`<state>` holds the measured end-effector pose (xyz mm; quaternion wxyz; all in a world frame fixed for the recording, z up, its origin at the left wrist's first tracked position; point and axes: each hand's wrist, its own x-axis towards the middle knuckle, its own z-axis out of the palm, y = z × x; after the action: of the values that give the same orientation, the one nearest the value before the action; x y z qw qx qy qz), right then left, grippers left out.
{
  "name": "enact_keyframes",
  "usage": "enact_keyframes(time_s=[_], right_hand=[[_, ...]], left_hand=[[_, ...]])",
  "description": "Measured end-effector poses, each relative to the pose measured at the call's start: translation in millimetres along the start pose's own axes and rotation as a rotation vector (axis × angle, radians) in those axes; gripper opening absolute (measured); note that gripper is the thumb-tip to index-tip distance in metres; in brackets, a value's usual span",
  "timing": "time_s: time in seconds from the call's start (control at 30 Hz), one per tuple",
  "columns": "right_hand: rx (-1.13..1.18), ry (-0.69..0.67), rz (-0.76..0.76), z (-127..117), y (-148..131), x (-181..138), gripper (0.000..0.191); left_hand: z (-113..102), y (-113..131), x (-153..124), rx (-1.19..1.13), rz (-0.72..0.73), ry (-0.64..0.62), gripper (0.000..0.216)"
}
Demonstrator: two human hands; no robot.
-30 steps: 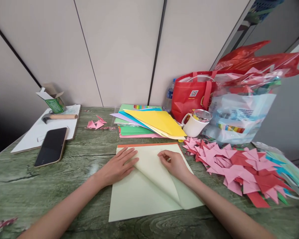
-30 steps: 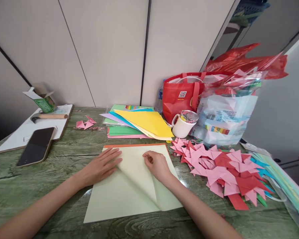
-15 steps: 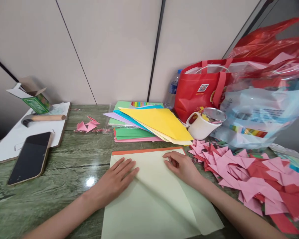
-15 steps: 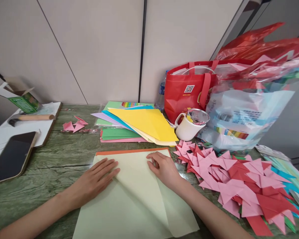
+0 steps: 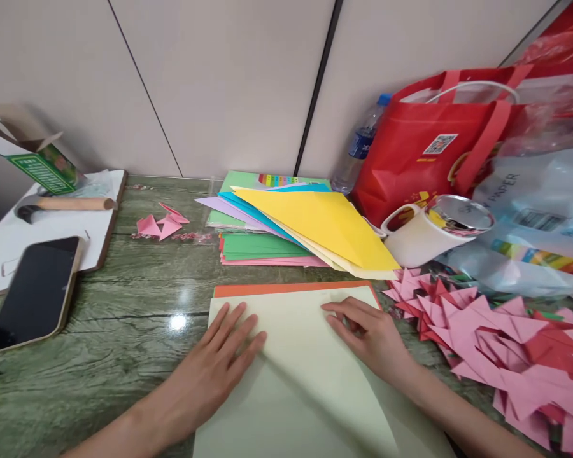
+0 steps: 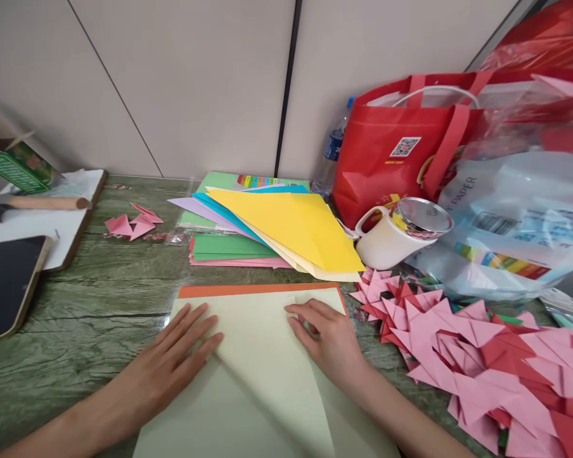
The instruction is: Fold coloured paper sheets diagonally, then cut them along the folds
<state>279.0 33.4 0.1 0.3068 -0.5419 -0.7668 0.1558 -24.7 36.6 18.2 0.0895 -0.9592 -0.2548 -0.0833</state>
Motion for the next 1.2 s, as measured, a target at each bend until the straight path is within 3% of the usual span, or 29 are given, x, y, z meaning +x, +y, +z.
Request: enact_keyframes(time_s=[0.4, 0.83, 1.2], right_hand=[[0.046, -0.021, -0.002, 0.3, -7.5, -0.8, 0.016], [0.011, 0.019, -0.048, 5.0, -1.5, 3.9, 0.017], [0.013, 0.002, -0.051, 3.9, -2.3, 4.4, 0.021]], left_hand=[[6.7, 2.9, 0.0, -0.009, -0.061, 0.095, 0.040], [4.9, 5.6, -6.0, 0.000, -0.080, 0.000, 0.048], [3.8, 8.9, -4.5, -0.029, -0.084, 0.007, 0.045]])
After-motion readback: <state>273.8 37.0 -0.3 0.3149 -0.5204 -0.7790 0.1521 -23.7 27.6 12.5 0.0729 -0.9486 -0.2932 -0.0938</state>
